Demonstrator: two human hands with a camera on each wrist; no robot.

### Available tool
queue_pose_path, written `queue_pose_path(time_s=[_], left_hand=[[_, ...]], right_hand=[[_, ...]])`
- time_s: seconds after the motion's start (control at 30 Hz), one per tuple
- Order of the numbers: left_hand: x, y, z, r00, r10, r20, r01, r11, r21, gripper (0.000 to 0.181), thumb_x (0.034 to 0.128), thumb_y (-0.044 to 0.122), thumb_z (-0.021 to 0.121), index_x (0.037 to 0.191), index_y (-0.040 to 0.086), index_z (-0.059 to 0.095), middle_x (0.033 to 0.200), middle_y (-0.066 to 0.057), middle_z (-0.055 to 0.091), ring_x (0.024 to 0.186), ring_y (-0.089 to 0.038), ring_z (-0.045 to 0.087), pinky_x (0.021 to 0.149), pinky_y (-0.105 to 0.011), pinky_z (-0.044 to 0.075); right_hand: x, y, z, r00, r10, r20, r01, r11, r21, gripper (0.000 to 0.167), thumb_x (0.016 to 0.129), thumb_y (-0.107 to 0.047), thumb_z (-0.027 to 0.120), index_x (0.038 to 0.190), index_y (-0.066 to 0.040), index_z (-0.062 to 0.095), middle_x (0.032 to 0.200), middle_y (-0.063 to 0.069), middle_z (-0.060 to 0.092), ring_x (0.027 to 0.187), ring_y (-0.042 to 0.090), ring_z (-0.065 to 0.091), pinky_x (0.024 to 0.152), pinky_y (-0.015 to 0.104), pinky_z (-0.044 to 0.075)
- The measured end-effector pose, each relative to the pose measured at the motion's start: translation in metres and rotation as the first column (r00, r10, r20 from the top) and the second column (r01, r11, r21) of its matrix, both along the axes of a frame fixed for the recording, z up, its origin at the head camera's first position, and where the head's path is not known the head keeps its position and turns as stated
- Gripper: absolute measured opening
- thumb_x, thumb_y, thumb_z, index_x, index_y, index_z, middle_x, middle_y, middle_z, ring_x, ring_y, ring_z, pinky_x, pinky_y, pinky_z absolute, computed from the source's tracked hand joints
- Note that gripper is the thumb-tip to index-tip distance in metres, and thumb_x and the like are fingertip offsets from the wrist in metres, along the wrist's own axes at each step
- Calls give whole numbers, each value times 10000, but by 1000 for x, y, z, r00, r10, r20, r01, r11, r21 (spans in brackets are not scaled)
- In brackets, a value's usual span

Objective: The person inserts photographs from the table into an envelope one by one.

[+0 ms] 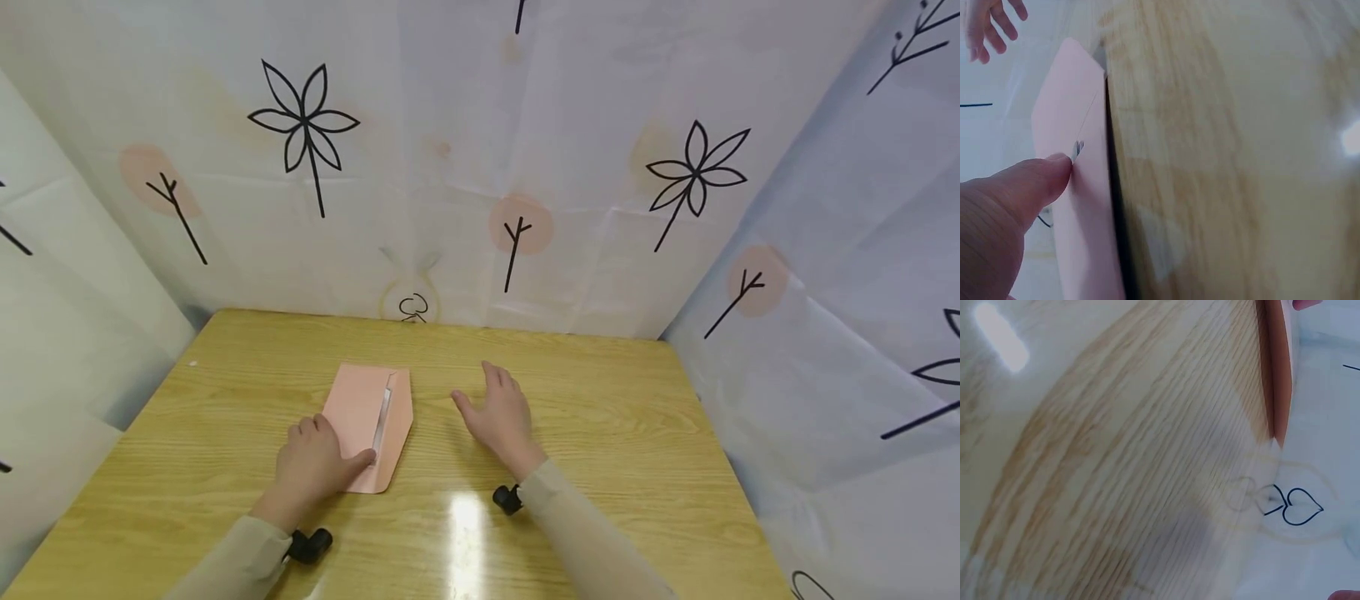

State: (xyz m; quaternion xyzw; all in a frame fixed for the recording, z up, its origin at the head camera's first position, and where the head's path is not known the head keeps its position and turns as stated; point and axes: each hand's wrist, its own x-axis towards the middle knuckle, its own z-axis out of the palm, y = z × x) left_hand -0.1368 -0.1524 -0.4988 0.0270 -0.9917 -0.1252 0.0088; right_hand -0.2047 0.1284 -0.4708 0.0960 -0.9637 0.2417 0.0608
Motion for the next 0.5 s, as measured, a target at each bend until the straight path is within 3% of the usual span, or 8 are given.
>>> queue_pose_path(time_s=[0.13, 0.23, 0.4, 0.5], left_hand=[[0, -1, 0, 1000, 10, -3, -10, 1000, 10, 1088, 748, 678, 663, 1209, -265, 379, 993, -336, 481, 887, -420, 501, 643, -515, 497], [-2, -1, 1, 998, -15, -62, 16, 1000, 15, 1101, 755, 684, 653, 1291, -228, 350, 1100, -353, 479, 979, -451, 491, 725, -543, 485], [-5, -1, 6, 970, -130, -205, 143, 989, 47, 1092, 778, 693, 629, 1455, -88, 276, 1374, -316, 367, 1258, -486, 350, 957, -609, 357], [-6, -4, 8, 953, -198, -230, 208, 978, 19, 1074, 781, 721, 596, 1505, 4, 258, 1485, -283, 264, 1362, -494, 211, 1047, -632, 220]], right_hand=[[2, 3, -1, 999, 17, -41, -16, 1000, 23, 786, 914, -626, 485, 1471, -86, 354, 1423, 165, 432, 1268, 359, 444, 994, 506, 395], [4, 7, -2, 996, 44, -83, -36, 995, 92, 792, 917, -616, 490, 1474, -73, 342, 1421, 185, 428, 1262, 372, 448, 996, 515, 388], [8, 12, -4, 983, 90, -157, -49, 968, 245, 840, 900, -633, 499, 1503, -81, 305, 1466, 206, 374, 1314, 403, 380, 1038, 559, 316], [11, 15, -6, 981, 99, -165, -43, 950, 310, 895, 877, -687, 478, 1528, -112, 262, 1520, 196, 298, 1372, 411, 287, 1070, 585, 240]])
